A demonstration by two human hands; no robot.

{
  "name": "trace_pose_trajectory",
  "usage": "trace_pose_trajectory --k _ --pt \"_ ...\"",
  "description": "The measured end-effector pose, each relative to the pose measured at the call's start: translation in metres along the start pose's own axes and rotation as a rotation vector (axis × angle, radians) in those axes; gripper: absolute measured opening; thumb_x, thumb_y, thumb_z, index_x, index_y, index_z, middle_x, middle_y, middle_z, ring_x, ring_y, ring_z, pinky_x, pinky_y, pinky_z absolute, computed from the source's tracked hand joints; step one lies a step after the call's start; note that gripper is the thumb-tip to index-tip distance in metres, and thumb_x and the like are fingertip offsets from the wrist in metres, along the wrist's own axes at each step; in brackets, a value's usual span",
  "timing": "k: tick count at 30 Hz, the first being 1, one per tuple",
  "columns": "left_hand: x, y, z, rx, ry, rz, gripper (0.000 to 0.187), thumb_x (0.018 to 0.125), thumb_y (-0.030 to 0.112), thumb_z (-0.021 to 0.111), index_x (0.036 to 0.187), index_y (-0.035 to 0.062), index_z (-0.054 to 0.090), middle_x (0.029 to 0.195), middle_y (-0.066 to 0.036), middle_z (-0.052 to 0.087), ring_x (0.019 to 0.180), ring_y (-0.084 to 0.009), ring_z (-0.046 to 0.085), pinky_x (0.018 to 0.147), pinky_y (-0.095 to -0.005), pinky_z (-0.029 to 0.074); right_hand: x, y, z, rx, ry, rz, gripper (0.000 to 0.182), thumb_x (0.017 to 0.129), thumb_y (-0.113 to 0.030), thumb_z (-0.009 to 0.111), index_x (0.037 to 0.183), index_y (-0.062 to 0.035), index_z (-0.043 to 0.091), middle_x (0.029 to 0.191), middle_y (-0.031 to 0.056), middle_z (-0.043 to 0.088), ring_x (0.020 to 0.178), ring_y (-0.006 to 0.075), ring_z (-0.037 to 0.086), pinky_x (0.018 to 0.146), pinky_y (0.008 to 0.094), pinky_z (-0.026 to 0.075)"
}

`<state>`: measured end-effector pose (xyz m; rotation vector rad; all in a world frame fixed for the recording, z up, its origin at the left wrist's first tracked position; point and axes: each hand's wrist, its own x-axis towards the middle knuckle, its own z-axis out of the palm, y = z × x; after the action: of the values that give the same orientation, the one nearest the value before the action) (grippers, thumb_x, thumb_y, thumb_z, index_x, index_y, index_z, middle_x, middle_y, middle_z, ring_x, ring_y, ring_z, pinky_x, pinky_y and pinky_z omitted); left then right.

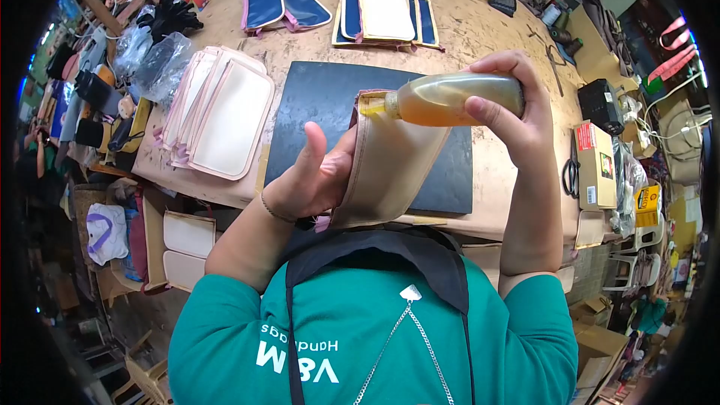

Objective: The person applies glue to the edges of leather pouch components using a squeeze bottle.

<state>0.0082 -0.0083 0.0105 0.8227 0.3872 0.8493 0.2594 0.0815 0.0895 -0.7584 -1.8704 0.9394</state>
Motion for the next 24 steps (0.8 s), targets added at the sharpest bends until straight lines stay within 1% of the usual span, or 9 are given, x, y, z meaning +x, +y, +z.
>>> trace_pose_trajectory --k 4,10,16,19,22,24 --pt "-0.001 0.002 0.0 -0.001 0.005 0.005 0.121 0.073 0.095 0.023 0.159 0.0123 0.003 0.16 -0.011 0.023 0.146 -0.0259 0.028 0.117 -0.0442 0.027 -0.001 0.001 -0.003 -0.035 -0.076 0.002 0.036 0.08 -0.016 0.081 0.108 -0.0039 0.061 0.099 0.005 0.063 0.092 0.0127 0.061 0.081 0.0256 0.049" --pt "-0.001 0.001 -0.001 -0.028 0.015 0.013 0.121 0.072 0.096 0.02 0.159 0.0138 0.001 0.16 -0.012 0.023 0.146 -0.0278 0.029 0.117 -0.0456 0.027 -0.008 0.006 0.004 0.055 -0.077 0.023 0.036 0.08 -0.016 0.081 0.108 -0.0044 0.061 0.1 0.0049 0.063 0.092 0.0131 0.061 0.081 0.0259 0.048" --pt "0.0 0.001 -0.005 -0.063 0.029 0.031 0.121 0.072 0.097 0.016 0.159 0.0153 -0.001 0.16 -0.015 0.024 0.145 -0.0307 0.031 0.115 -0.0483 0.031 -0.015 0.01 0.007 0.017 -0.117 0.018 0.035 0.079 -0.014 0.081 0.107 -0.0045 0.061 0.102 0.0053 0.064 0.093 0.0135 0.061 0.082 0.0262 0.048" --pt "0.002 0.001 -0.007 -0.103 0.022 0.06 0.12 0.072 0.097 0.015 0.159 0.0155 -0.002 0.159 -0.016 0.026 0.145 -0.0318 0.032 0.115 -0.049 0.031 -0.017 0.012 0.011 0.03 -0.12 -0.01 0.035 0.079 -0.014 0.081 0.106 -0.0043 0.062 0.103 0.0056 0.064 0.093 0.0136 0.061 0.082 0.0266 0.049" --pt "0.001 0.003 -0.006 -0.106 0.044 0.046 0.119 0.073 0.096 0.013 0.159 0.0151 -0.001 0.159 -0.016 0.026 0.145 -0.0323 0.031 0.115 -0.0496 0.031 -0.021 0.013 0.013 0.065 -0.116 0.039 0.034 0.079 -0.014 0.081 0.106 -0.004 0.062 0.103 0.0058 0.064 0.093 0.014 0.062 0.082 0.027 0.049" --pt "0.001 0.006 -0.004 -0.12 0.046 0.049 0.118 0.073 0.096 0.012 0.159 0.0151 -0.001 0.159 -0.016 0.026 0.145 -0.0324 0.031 0.115 -0.05 0.03 -0.021 0.015 0.014 0.051 -0.137 0.005 0.034 0.079 -0.014 0.081 0.106 -0.0037 0.062 0.102 0.0059 0.064 0.093 0.0142 0.062 0.082 0.0274 0.049"
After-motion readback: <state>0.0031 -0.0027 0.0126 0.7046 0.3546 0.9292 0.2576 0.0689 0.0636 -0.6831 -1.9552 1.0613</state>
